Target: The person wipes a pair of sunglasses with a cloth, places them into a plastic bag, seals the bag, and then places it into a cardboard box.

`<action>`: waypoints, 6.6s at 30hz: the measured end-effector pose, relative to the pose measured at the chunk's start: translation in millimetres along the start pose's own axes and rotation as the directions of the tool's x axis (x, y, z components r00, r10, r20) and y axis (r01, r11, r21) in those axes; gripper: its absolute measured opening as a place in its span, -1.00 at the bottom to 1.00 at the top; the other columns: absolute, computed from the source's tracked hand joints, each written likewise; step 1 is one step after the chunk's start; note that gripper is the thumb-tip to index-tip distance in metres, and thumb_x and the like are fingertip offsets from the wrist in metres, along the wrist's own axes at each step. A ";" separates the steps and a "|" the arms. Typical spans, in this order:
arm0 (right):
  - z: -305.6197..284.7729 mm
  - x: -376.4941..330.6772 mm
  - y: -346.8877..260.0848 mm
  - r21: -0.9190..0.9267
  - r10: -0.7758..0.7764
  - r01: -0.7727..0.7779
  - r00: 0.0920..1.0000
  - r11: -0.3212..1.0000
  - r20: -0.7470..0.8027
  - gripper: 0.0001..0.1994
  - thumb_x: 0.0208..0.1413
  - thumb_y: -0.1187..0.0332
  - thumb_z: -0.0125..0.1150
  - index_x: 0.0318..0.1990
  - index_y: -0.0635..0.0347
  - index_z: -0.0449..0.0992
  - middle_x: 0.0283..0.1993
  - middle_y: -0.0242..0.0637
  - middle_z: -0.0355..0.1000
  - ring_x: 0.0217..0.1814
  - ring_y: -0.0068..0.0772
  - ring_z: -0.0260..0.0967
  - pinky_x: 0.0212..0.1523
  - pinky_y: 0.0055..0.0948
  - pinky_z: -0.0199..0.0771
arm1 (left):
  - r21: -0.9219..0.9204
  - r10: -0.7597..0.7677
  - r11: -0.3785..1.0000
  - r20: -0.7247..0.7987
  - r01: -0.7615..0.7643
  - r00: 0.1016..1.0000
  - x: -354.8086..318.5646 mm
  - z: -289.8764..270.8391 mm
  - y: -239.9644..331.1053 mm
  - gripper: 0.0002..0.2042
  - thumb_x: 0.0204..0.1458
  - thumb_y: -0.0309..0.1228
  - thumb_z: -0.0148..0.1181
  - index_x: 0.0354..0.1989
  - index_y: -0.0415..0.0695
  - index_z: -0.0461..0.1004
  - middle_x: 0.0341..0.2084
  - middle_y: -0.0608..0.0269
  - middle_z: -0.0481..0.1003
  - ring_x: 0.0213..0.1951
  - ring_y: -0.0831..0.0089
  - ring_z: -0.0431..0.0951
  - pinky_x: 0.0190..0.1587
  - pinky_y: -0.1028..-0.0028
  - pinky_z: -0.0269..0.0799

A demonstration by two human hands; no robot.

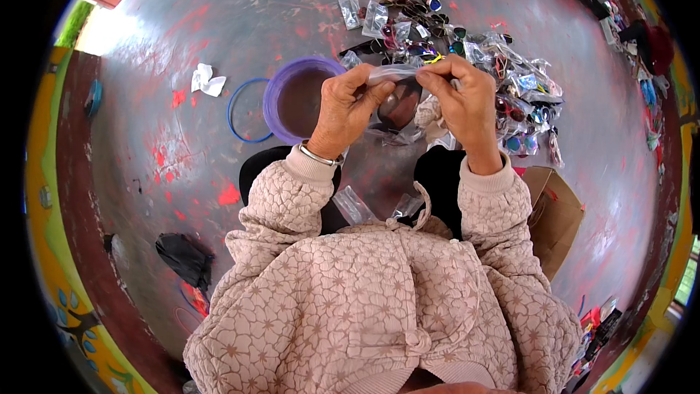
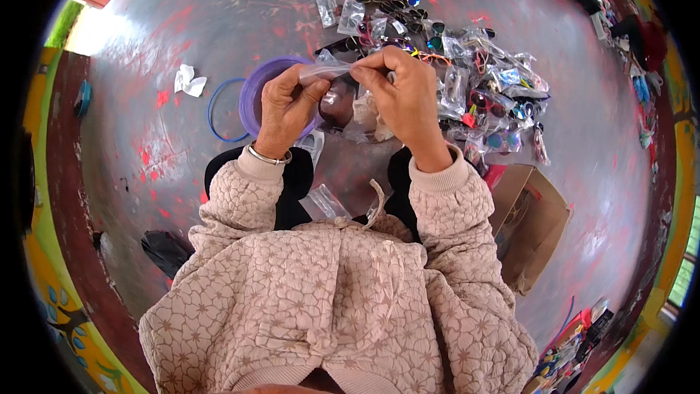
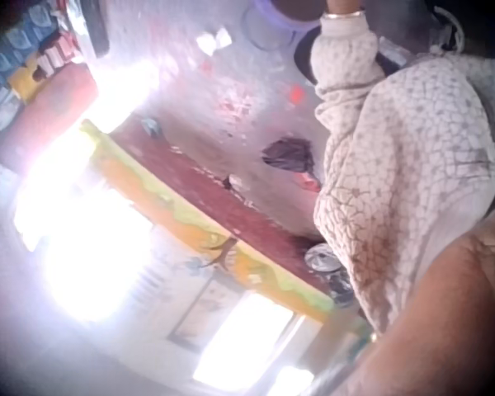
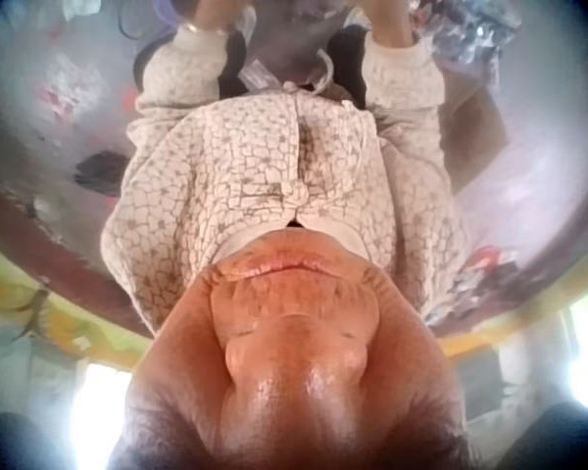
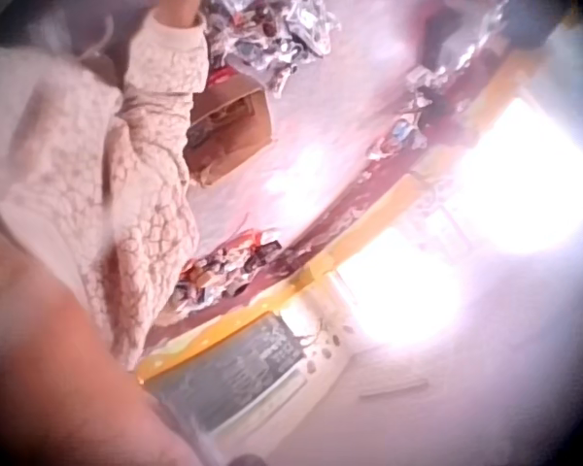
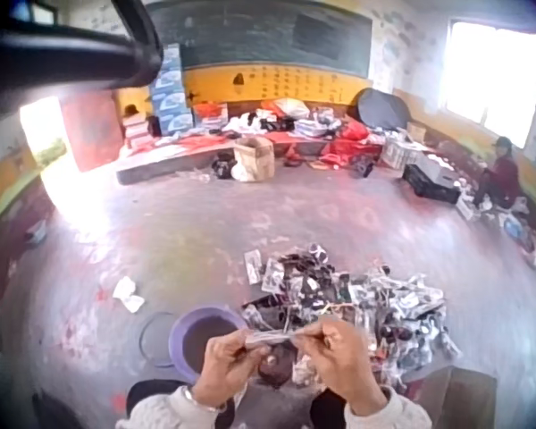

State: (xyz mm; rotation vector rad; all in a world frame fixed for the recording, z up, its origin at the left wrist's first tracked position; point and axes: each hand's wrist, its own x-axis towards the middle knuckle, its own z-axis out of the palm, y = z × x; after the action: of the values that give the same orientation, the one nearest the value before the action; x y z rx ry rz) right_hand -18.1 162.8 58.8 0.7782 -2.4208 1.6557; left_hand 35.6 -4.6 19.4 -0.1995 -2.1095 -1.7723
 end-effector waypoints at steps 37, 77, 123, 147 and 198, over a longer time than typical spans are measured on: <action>-14.1 -2.5 -2.5 -0.107 -0.140 0.136 0.990 0.985 -0.021 -0.95 -0.18 0.54 0.18 -0.49 0.25 0.46 -0.51 -0.31 0.39 -0.54 -0.37 0.37 -0.52 -0.52 0.31 | -0.063 -0.129 0.990 0.003 0.129 0.992 3.6 3.5 16.5 -0.91 -0.10 -0.64 0.16 -0.38 -0.24 0.47 -0.53 0.41 0.42 -0.44 0.68 0.35 -0.43 0.64 0.27; -17.4 -3.1 8.1 0.459 0.393 -0.467 0.884 0.756 0.253 -0.87 -0.14 0.47 0.26 -0.41 0.33 0.49 -0.58 -0.44 0.37 -0.60 -0.76 0.20 -0.58 -0.74 0.14 | -0.603 -0.431 0.670 0.161 0.434 0.888 -4.4 7.7 9.6 -0.89 0.04 -0.43 0.09 -0.43 -0.21 0.39 -0.58 0.42 0.38 -0.53 0.70 0.27 -0.44 0.69 0.16; -4.8 -5.7 -6.7 0.284 0.114 -0.113 0.993 0.952 0.012 -0.88 -0.07 0.44 0.25 -0.44 0.30 0.47 -0.62 -0.44 0.32 -0.60 -0.76 0.16 -0.59 -0.68 0.16 | 0.115 -0.026 0.993 -0.079 0.035 0.997 1.8 8.7 25.2 -0.95 -0.16 -0.61 0.23 -0.51 -0.24 0.49 -0.64 0.28 0.49 -0.56 0.68 0.43 -0.49 0.66 0.33; 1.0 -8.8 -1.6 -0.047 -0.021 0.024 0.997 0.999 0.070 -0.89 -0.19 0.49 0.25 -0.48 0.30 0.44 -0.54 -0.25 0.37 -0.52 -0.41 0.32 -0.50 -0.48 0.26 | 0.003 -0.170 0.985 0.059 0.170 0.984 -0.9 9.4 12.1 -0.89 0.04 -0.50 0.10 -0.48 -0.27 0.37 -0.64 0.42 0.36 -0.56 0.72 0.25 -0.52 0.67 0.20; -7.6 -3.6 -4.7 0.033 -0.082 0.078 0.989 0.996 0.122 -0.86 -0.26 0.61 0.25 -0.45 0.28 0.50 -0.42 -0.35 0.28 -0.38 -0.50 0.28 -0.39 -0.56 0.29 | 0.120 -0.019 0.992 -0.023 0.022 1.000 -4.1 10.8 22.5 -0.89 -0.20 -0.63 0.26 -0.45 -0.26 0.52 -0.62 0.35 0.48 -0.56 0.72 0.39 -0.51 0.69 0.30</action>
State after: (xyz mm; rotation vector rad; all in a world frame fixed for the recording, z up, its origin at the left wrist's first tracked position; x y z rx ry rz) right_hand -14.3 169.5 64.5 0.9964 -2.4154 1.6615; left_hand 44.9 10.8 37.0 -0.1250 -2.2018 -1.6443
